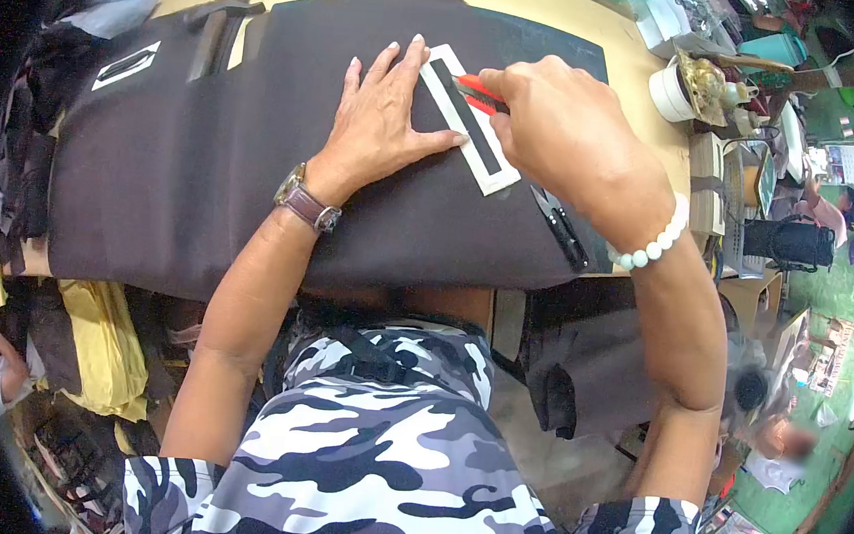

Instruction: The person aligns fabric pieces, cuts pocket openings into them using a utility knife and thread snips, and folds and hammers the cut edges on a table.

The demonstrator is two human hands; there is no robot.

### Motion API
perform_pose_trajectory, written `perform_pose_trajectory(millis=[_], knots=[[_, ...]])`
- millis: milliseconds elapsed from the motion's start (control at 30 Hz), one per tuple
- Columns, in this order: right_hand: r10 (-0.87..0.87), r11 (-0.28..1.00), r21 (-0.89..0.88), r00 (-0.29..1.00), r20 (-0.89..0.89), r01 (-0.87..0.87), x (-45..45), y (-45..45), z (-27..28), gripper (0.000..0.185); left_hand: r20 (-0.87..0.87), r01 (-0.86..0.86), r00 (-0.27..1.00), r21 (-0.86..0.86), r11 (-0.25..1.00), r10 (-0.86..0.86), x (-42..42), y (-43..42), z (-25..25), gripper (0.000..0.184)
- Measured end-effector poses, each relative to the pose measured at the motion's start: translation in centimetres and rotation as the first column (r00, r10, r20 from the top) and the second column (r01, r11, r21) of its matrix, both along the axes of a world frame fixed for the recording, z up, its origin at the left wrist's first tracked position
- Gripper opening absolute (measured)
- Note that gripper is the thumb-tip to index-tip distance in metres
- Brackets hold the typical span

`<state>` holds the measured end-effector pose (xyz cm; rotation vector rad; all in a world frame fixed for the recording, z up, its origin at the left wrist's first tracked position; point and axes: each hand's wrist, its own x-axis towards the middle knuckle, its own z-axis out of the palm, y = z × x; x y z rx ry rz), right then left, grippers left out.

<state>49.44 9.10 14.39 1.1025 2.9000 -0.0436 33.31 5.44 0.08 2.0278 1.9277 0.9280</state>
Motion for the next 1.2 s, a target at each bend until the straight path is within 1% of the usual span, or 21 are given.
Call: perform_pose_trajectory(millis=[100,200,333,433,533,633,667,767,800,867,900,933,967,1033,1100,1133,1167,1200], knots=[[-0.061,0.998,-0.009,0.996,0.064,0.062,0.2,-1.3,0.5,0.029,0.011,0.012,1.0,-0.002,1.0,-0.012,-0.1,0.0,0.1,0.106],[-0.089,0.996,-0.012,0.99,0.111,0.091,0.4,-2.3,0.9,0.032,0.023,0.003,1.0,0.055,0.998,-0.004,0.1,-0.2,0.2,0.104],[-0.126,0.992,-0.01,0.983,0.134,0.128,1.5,-3.7,0.8,0.038,0.012,0.006,1.0,0.02,1.0,-0.006,0.1,0.0,0.3,0.104],[-0.086,0.995,0.052,0.991,0.1,0.081,2.6,-4.5,0.0,0.04,-0.014,0.007,1.0,-0.026,1.0,-0.008,0.0,0.0,0.4,0.103],[-0.132,0.991,0.013,0.975,0.179,0.132,3.2,-5.9,0.7,0.043,-0.03,0.004,1.0,-0.028,1.0,-0.005,-0.2,0.0,0.5,0.102],[-0.166,0.986,0.01,0.962,0.219,0.168,4.5,-7.2,0.7,0.045,-0.041,0.01,0.999,-0.019,1.0,-0.011,0.0,-0.1,0.4,0.101],[-0.169,0.986,0.02,0.963,0.208,0.168,5.0,-7.5,0.2,0.045,-0.039,0.01,0.999,-0.021,1.0,-0.01,0.0,-0.1,0.5,0.101],[-0.167,0.986,0.02,0.978,0.125,0.166,5.4,-7.7,-0.1,0.045,-0.053,0.012,0.998,-0.029,0.999,-0.014,-0.1,0.0,0.8,0.101],[-0.144,0.989,-0.028,0.988,0.053,0.146,5.9,-7.4,-0.2,0.046,-0.059,0.015,0.998,-0.032,0.999,-0.017,0.0,-0.1,0.9,0.101],[-0.102,0.99,-0.108,0.99,-0.095,0.091,7.8,-5.4,-0.5,0.046,0.071,0.051,0.996,-0.043,0.998,-0.047,-0.3,-0.1,1.3,0.103],[-0.067,0.984,-0.175,0.953,-0.297,0.014,9.0,-3.9,-1.0,0.042,0.133,0.066,0.989,-0.043,0.997,-0.059,-0.8,0.1,1.7,0.105],[-0.247,0.948,-0.272,0.919,-0.307,0.164,9.0,-3.0,-0.2,0.037,0.23,0.061,0.971,0.005,0.998,-0.06,-1.4,0.0,2.3,0.104],[-0.421,0.878,-0.372,0.858,-0.295,0.303,9.0,-2.3,0.4,0.033,0.217,0.004,0.976,0.035,0.999,-0.012,-2.2,-0.1,2.7,0.097],[-0.637,0.766,-0.39,0.687,-0.35,0.511,9.2,0.4,-2.1,0.03,0.039,-0.121,0.992,-0.05,0.991,0.123,-4.0,-0.3,4.8,0.087],[-0.538,0.839,-0.265,0.659,-0.525,0.475,9.5,2.8,-6.7,0.029,-0.194,-0.25,0.954,-0.1,0.963,0.228,-6.4,0.1,5.4,0.08],[-0.473,0.868,-0.195,0.64,-0.606,0.457,9.5,3.7,-8.5,0.029,-0.279,-0.315,0.918,-0.086,0.945,0.28,-8.1,0.7,4.5,0.076],[-0.416,0.884,-0.094,0.679,-0.605,0.459,9.0,4.1,-9.5,0.029,-0.278,-0.391,0.895,-0.119,0.913,0.348,-9.3,1.1,3.7,0.075],[-0.41,0.881,-0.06,0.693,-0.593,0.47,8.8,4.4,-10.4,0.03,-0.297,-0.42,0.882,-0.147,0.895,0.365,-10.4,1.0,2.9,0.073]])
